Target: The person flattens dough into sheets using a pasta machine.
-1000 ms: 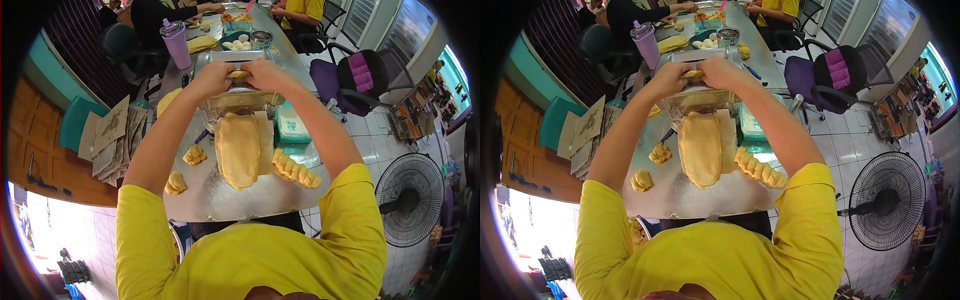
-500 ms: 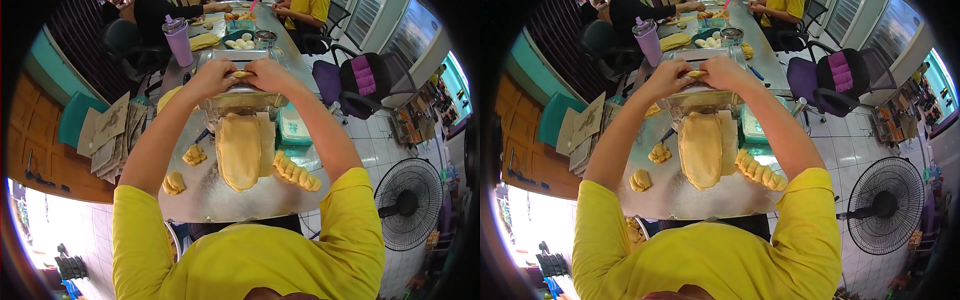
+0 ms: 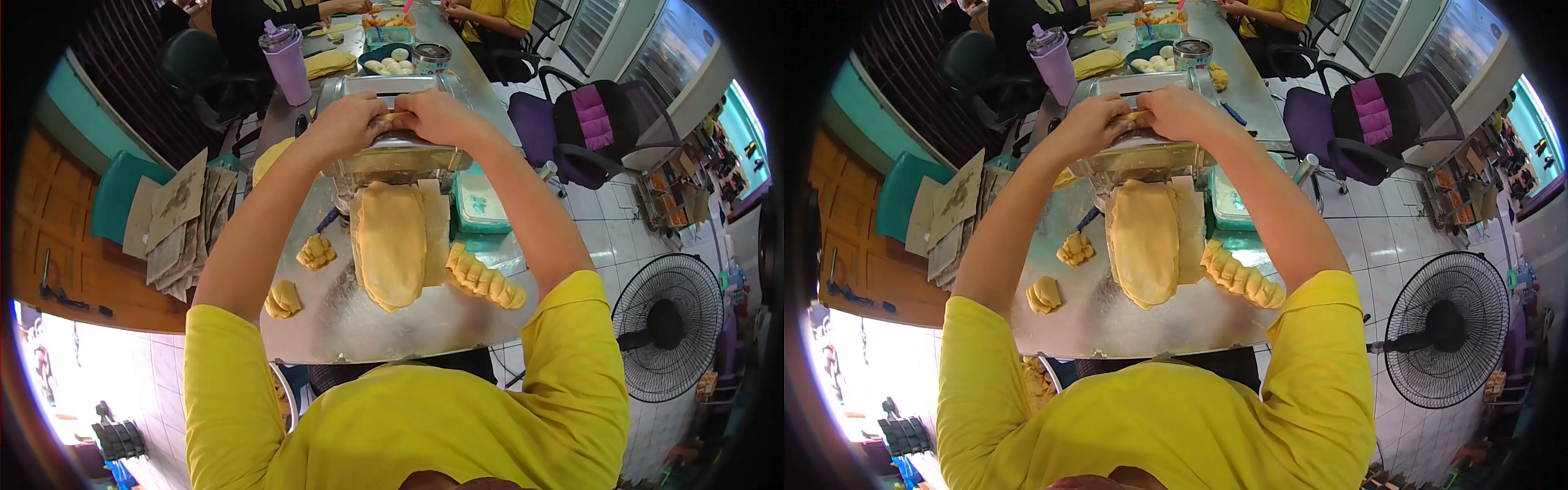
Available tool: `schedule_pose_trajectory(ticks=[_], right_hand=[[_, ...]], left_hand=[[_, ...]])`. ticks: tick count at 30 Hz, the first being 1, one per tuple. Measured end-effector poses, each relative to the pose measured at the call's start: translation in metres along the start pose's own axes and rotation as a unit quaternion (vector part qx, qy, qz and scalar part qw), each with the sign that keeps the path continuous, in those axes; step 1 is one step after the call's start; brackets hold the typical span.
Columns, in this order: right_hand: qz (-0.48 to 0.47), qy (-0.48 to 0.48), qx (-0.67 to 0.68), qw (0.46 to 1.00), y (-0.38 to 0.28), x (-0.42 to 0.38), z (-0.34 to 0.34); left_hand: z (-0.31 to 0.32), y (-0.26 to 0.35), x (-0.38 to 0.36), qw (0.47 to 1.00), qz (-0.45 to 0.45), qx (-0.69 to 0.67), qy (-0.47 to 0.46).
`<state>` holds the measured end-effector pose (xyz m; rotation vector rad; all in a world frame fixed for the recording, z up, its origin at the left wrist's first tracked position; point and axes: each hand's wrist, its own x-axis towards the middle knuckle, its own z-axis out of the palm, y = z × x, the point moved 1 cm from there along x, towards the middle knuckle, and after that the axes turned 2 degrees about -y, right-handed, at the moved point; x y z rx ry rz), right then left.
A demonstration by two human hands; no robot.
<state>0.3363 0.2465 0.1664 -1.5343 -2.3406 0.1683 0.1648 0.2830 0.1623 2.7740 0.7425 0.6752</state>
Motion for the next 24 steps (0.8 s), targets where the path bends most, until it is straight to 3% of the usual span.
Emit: schedule_pose_trajectory(ticks=[6, 9, 11, 13, 15, 16, 18, 19, 21, 22, 24], right_hand=[[-0.045, 0.072, -0.062, 0.994, 0.002, -0.002, 0.013], [-0.017, 0.084, -0.047, 0.995, -0.006, -0.012, 0.008], [-0.037, 0.118, -0.022, 0.992, -0.008, -0.015, 0.008], [-0.056, 0.151, 0.007, 0.987, -0.008, -0.015, 0.011], [-0.040, 0.120, -0.023, 0.992, -0.009, -0.010, 0.014], [-0.045, 0.113, -0.025, 0.992, -0.011, -0.007, 0.013], [-0.012, 0.060, -0.057, 0.996, -0.013, -0.003, 0.013], [-0.014, 0.055, -0.057, 0.997, -0.015, -0.004, 0.014], [0.000, 0.063, -0.076, 0.995, -0.018, -0.004, 0.012], [-0.006, 0.060, -0.079, 0.995, -0.020, -0.005, 0.012], [0.021, 0.089, -0.061, 0.994, -0.022, -0.009, 0.011]], left_hand=[[0.006, 0.004, 0.001, 0.994, -0.038, 0.104, 0.008], [0.012, 0.012, -0.008, 0.994, -0.039, 0.072, 0.078], [0.013, 0.048, -0.031, 0.926, 0.000, 0.071, 0.371], [0.049, 0.065, -0.061, 0.906, -0.111, -0.120, 0.390], [0.097, 0.078, -0.076, 0.825, -0.221, -0.376, 0.358], [0.111, 0.071, -0.076, 0.821, -0.226, -0.378, 0.363], [0.134, 0.054, -0.072, 0.732, -0.387, -0.428, 0.361], [0.135, 0.049, -0.068, 0.729, -0.391, -0.430, 0.363], [0.133, 0.036, -0.057, 0.656, -0.384, -0.512, 0.401], [0.135, 0.037, -0.053, 0.652, -0.383, -0.512, 0.407], [0.138, 0.038, -0.042, 0.560, -0.366, -0.582, 0.463]])
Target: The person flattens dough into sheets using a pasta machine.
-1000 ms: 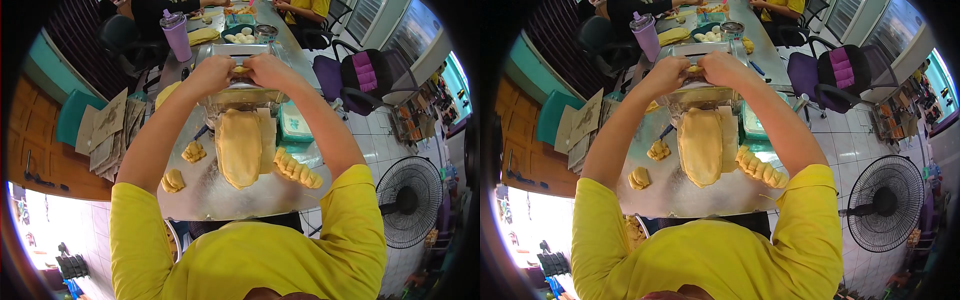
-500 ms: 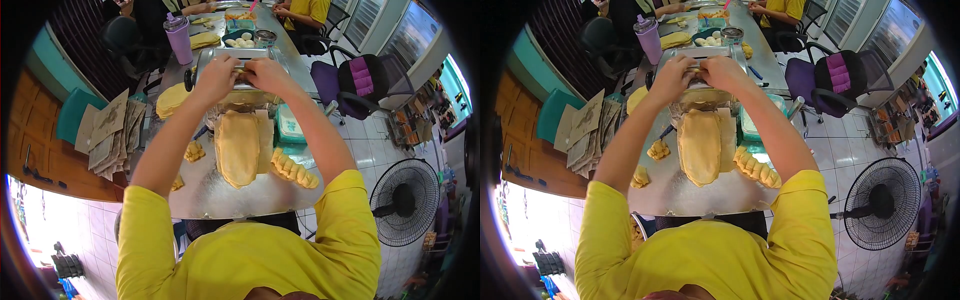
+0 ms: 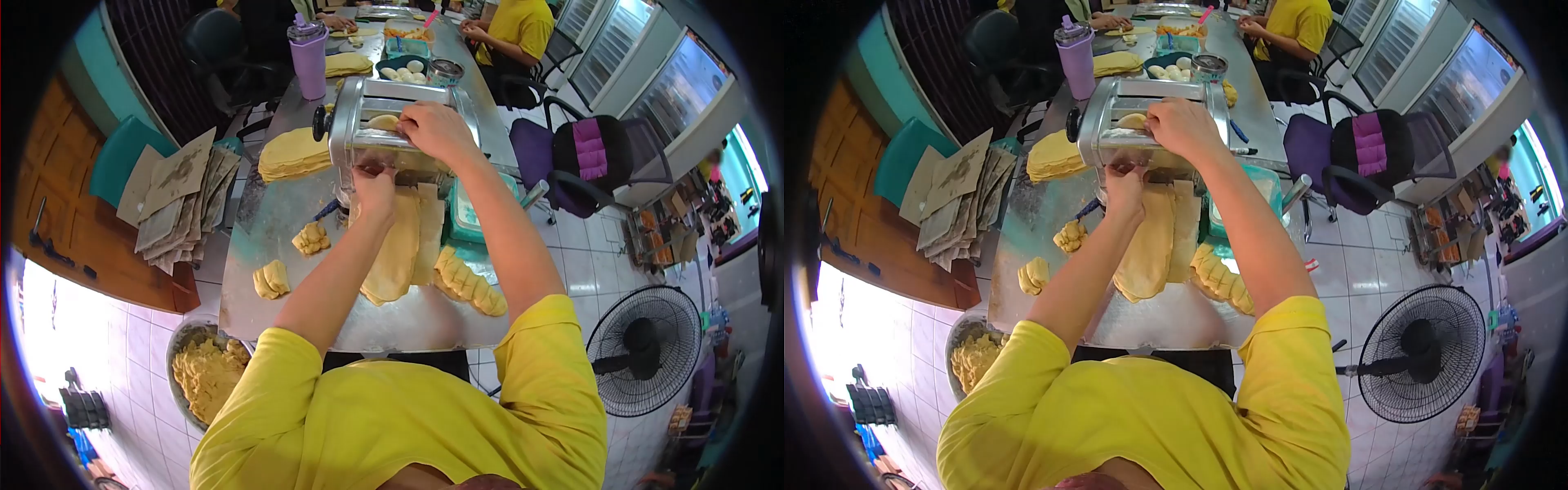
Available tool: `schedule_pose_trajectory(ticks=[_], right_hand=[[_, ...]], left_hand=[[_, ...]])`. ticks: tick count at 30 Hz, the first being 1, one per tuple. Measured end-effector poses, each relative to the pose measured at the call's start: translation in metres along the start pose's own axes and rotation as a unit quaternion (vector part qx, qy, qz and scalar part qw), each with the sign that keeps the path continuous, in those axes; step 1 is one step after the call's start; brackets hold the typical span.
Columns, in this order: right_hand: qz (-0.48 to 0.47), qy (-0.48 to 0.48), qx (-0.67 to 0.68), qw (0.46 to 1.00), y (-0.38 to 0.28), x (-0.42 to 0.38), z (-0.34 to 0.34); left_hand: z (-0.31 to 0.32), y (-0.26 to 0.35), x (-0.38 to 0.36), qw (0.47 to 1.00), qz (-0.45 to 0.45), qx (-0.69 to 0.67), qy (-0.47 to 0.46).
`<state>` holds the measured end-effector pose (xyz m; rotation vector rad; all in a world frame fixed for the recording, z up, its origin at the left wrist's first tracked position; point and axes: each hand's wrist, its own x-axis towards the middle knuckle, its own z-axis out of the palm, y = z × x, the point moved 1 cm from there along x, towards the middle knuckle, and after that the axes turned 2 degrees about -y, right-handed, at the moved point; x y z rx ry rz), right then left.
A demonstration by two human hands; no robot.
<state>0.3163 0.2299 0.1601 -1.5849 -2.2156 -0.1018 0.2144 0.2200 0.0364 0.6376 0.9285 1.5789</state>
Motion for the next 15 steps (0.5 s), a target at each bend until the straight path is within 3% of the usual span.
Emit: schedule_pose_trajectory(ticks=[3, 6, 10, 12, 15], right_hand=[[-0.006, 0.040, 0.088, 0.995, 0.001, 0.000, 0.005], [-0.029, 0.043, 0.081, 0.995, 0.003, 0.002, 0.008], [-0.032, 0.019, 0.063, 0.997, 0.005, 0.005, 0.011], [-0.015, -0.009, 0.073, 0.997, 0.004, 0.008, 0.011], [-0.015, 0.007, 0.070, 0.997, 0.002, 0.010, 0.015]], left_hand=[[-0.001, -0.018, 0.019, 1.000, 0.025, -0.003, 0.018], [0.005, -0.012, 0.011, 0.996, -0.009, -0.083, 0.024], [-0.003, -0.005, -0.003, 0.995, -0.025, -0.094, -0.003], [-0.011, 0.001, -0.009, 0.979, -0.076, -0.119, -0.145], [-0.013, 0.018, -0.024, 0.980, -0.133, -0.139, -0.057]])
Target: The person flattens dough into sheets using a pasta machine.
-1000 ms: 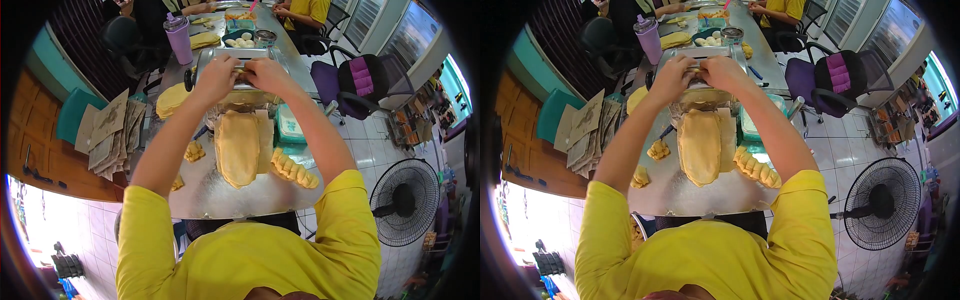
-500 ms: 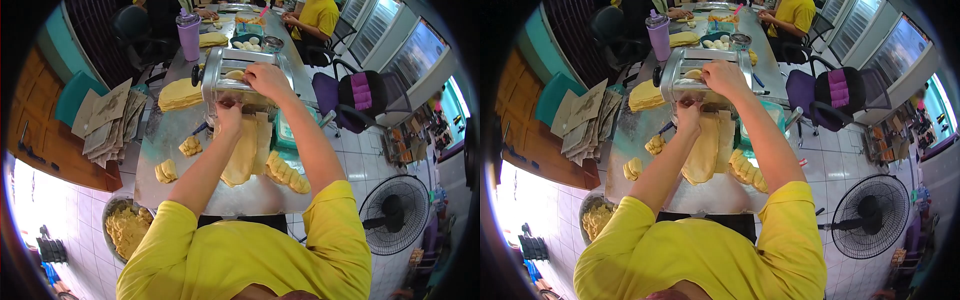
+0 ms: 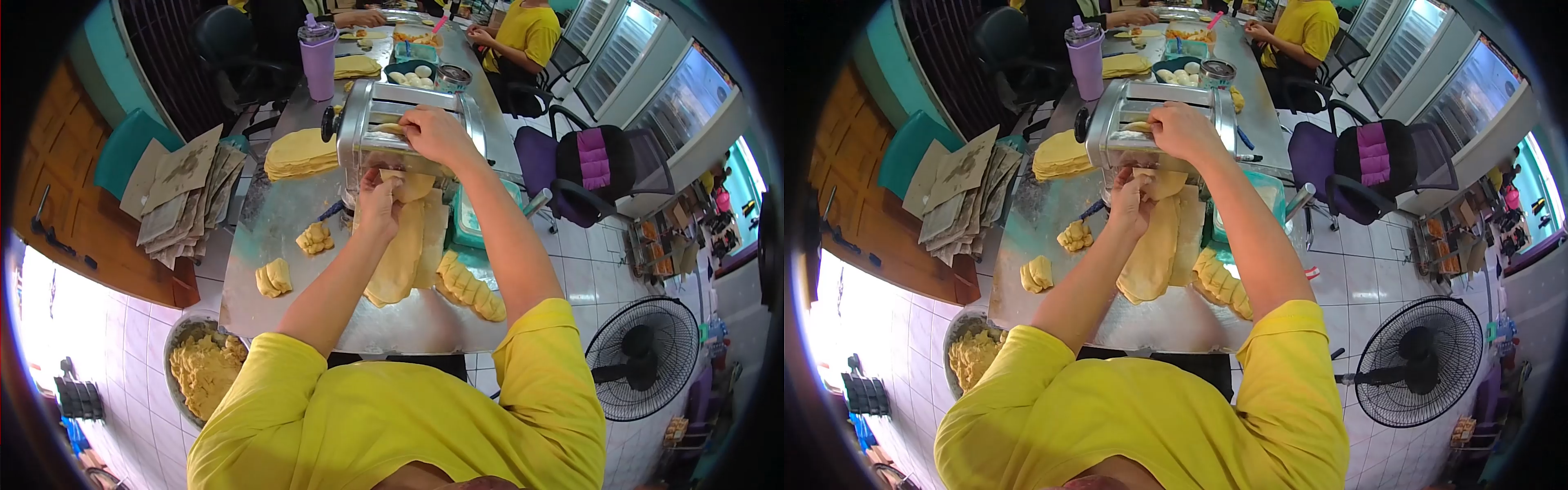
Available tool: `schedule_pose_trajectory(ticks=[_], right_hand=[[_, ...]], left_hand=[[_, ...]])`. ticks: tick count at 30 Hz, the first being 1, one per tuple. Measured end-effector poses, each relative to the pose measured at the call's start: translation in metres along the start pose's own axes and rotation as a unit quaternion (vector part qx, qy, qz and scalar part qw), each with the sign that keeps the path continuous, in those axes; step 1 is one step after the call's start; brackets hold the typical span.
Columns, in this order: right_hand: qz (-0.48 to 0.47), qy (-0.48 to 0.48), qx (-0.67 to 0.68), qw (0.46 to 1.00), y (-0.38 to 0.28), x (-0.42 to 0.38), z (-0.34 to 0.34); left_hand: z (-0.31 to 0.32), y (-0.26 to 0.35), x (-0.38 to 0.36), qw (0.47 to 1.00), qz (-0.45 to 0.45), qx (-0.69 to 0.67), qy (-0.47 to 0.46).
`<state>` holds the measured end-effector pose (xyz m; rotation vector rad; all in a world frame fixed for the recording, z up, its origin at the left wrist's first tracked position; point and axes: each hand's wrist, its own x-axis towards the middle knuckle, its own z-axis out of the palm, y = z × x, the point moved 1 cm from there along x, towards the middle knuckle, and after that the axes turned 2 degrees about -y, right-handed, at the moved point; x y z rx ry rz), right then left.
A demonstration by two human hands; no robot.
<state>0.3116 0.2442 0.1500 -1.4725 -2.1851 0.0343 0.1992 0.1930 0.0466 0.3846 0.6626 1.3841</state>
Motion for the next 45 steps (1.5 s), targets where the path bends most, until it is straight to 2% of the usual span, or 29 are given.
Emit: schedule_pose_trajectory(ticks=[4, 6, 9, 12, 13, 14, 15, 16, 17, 21, 23, 24, 25, 26, 27, 29, 33, 34, 35, 36, 38, 40, 42, 43, 45], right_hand=[[0.047, -0.004, 0.028, 0.999, -0.006, -0.005, -0.005], [0.010, -0.001, 0.000, 1.000, -0.005, -0.001, -0.004], [0.039, -0.038, -0.004, 0.998, -0.008, 0.002, -0.007], [0.046, -0.014, 0.001, 0.999, -0.006, -0.002, -0.005], [0.026, 0.060, 0.023, 0.998, -0.007, -0.007, -0.003], [0.035, 0.059, 0.025, 0.997, -0.008, -0.015, 0.001], [0.000, 0.177, 0.136, 0.975, -0.012, -0.021, 0.001], [-0.038, 0.290, 0.241, 0.925, -0.014, -0.026, -0.002], [-0.051, 0.340, 0.195, 0.919, -0.018, -0.041, -0.001], [0.010, 0.358, 0.161, 0.920, -0.028, -0.103, 0.035], [0.132, 0.329, 0.335, 0.873, -0.014, -0.125, 0.071], [0.135, 0.332, 0.334, 0.872, -0.020, -0.129, 0.072], [0.221, 0.311, 0.488, 0.785, -0.024, -0.131, 0.076], [0.297, 0.277, 0.623, 0.668, -0.028, -0.132, 0.079], [0.297, 0.280, 0.623, 0.667, -0.030, -0.133, 0.077], [0.286, 0.139, 0.787, 0.529, -0.037, -0.134, 0.075], [0.277, 0.133, 0.776, 0.550, -0.041, -0.138, 0.084], [0.278, 0.149, 0.733, 0.603, -0.042, -0.141, 0.085], [0.279, 0.165, 0.685, 0.653, -0.044, -0.144, 0.086], [0.279, 0.166, 0.686, 0.651, -0.046, -0.148, 0.084], [0.323, 0.103, 0.554, 0.760, -0.049, -0.157, 0.079], [0.330, 0.097, 0.540, 0.768, -0.049, -0.167, 0.088], [0.332, 0.084, 0.524, 0.780, -0.049, -0.173, 0.096], [0.318, 0.105, 0.514, 0.790, -0.050, -0.174, 0.099], [0.298, 0.119, 0.506, 0.801, -0.051, -0.177, 0.104]], left_hand=[[-0.010, 0.003, 0.006, 0.998, -0.042, -0.005, -0.043], [-0.014, 0.003, 0.006, 0.995, -0.059, 0.016, -0.084], [-0.017, 0.004, 0.005, 0.995, -0.057, 0.003, -0.080], [-0.013, 0.009, -0.010, 0.996, -0.040, 0.018, -0.073], [-0.014, 0.010, -0.014, 0.996, -0.047, 0.024, -0.072], [-0.016, 0.012, -0.016, 0.993, -0.059, 0.032, -0.095], [-0.018, 0.014, -0.019, 0.990, -0.069, 0.037, -0.120], [-0.019, 0.017, -0.022, 0.989, -0.073, 0.036, -0.120], [-0.020, 0.019, -0.026, 0.987, -0.082, 0.049, -0.127], [-0.025, 0.023, -0.039, 0.984, -0.086, 0.052, -0.144], [-0.027, 0.023, -0.043, 0.984, -0.095, 0.054, -0.143], [-0.027, 0.022, -0.044, 0.983, -0.100, 0.055, -0.144], [-0.027, 0.021, -0.046, 0.982, -0.102, 0.057, -0.147], [-0.027, 0.020, -0.049, 0.984, -0.095, 0.063, -0.135], [-0.028, 0.020, -0.052, 0.986, -0.087, 0.068, -0.122], [-0.032, 0.019, -0.055, 0.985, -0.093, 0.074, -0.124], [-0.038, 0.018, -0.059, 0.983, -0.094, 0.107, -0.116], [-0.039, 0.019, -0.063, 0.983, -0.093, 0.108, -0.115], [-0.039, 0.020, -0.068, 0.978, -0.068, 0.165, -0.110], [-0.039, 0.021, -0.071, 0.968, -0.042, 0.222, -0.105], [-0.053, 0.013, -0.065, 0.959, -0.020, 0.259, -0.115], [-0.062, 0.008, -0.063, 0.948, 0.003, 0.292, -0.125], [-0.070, 0.006, -0.065, 0.885, 0.054, 0.450, -0.106], [-0.076, 0.002, -0.064, 0.887, 0.058, 0.448, -0.101], [-0.086, -0.004, -0.061, 0.817, 0.107, 0.561, -0.084]])
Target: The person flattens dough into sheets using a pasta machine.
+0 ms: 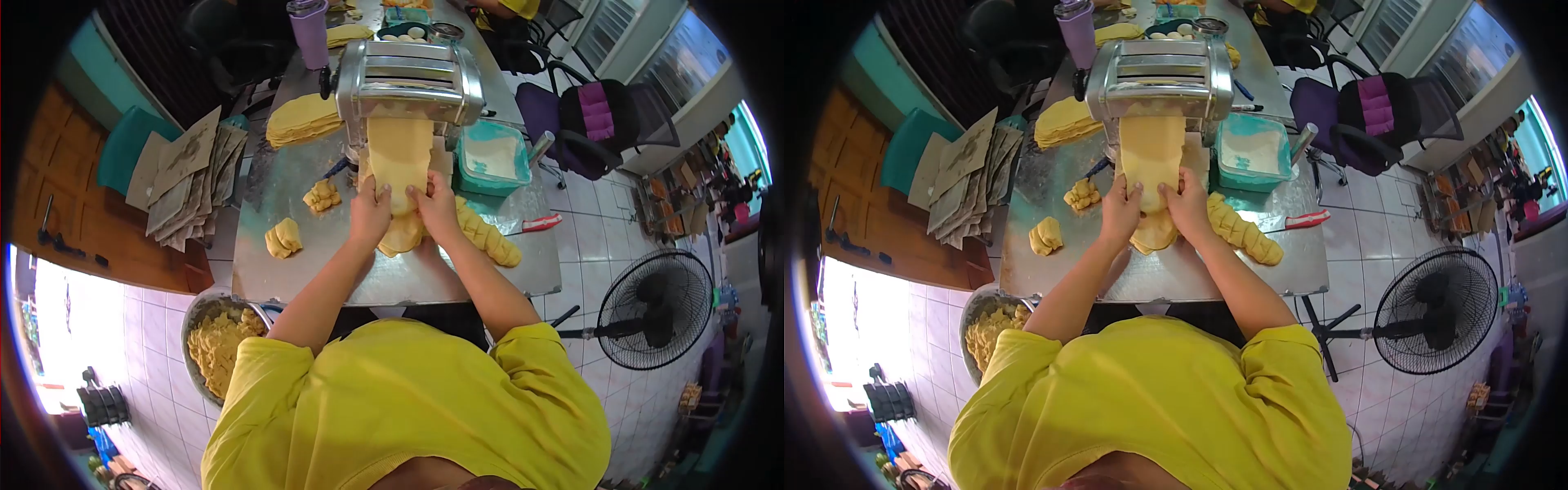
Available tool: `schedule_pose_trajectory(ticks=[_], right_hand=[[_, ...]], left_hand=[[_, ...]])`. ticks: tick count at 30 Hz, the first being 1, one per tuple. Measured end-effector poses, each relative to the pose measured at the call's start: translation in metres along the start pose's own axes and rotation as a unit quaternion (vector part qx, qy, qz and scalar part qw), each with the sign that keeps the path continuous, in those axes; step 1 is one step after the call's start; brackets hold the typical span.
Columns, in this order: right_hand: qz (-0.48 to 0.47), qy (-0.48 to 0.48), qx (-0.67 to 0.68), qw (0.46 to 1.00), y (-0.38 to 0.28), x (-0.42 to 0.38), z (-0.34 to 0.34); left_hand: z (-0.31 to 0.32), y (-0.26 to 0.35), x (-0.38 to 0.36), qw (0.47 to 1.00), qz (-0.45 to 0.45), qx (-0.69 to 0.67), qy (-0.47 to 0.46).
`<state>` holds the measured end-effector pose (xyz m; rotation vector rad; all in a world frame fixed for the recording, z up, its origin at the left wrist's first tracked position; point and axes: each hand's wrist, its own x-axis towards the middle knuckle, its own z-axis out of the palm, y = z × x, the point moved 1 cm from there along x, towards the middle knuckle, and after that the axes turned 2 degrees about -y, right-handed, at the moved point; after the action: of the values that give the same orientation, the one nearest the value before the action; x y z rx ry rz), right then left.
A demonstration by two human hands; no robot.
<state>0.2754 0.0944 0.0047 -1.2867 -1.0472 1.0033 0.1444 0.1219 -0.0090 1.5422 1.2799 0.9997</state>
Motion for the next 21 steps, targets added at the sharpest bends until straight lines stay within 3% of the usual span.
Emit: schedule_pose_trajectory(ticks=[3, 6, 9, 12, 18, 20, 21], right_hand=[[0.006, -0.007, -0.046, 0.999, 0.007, -0.003, -0.004], [0.006, -0.029, -0.004, 1.000, 0.007, -0.009, -0.007], [0.018, -0.057, -0.067, 0.996, 0.008, -0.013, -0.009], [-0.002, -0.046, -0.012, 0.999, 0.026, -0.016, -0.007], [-0.010, -0.040, -0.095, 0.995, 0.021, -0.032, -0.005], [-0.037, -0.044, -0.225, 0.973, 0.020, -0.037, -0.007], [-0.035, -0.051, -0.225, 0.972, 0.023, -0.039, -0.007]], left_hand=[[0.001, -0.007, -0.004, 0.997, 0.052, 0.057, 0.029], [-0.001, -0.002, -0.012, 0.995, 0.046, 0.083, 0.019], [-0.005, 0.009, -0.020, 0.997, 0.034, 0.074, -0.009], [-0.006, 0.006, -0.023, 0.991, 0.053, 0.119, -0.011], [-0.013, 0.002, -0.038, 0.990, 0.042, 0.133, -0.011], [-0.018, 0.000, -0.044, 0.992, 0.026, 0.119, -0.034], [-0.022, 0.002, -0.048, 0.992, 0.020, 0.119, -0.030]])
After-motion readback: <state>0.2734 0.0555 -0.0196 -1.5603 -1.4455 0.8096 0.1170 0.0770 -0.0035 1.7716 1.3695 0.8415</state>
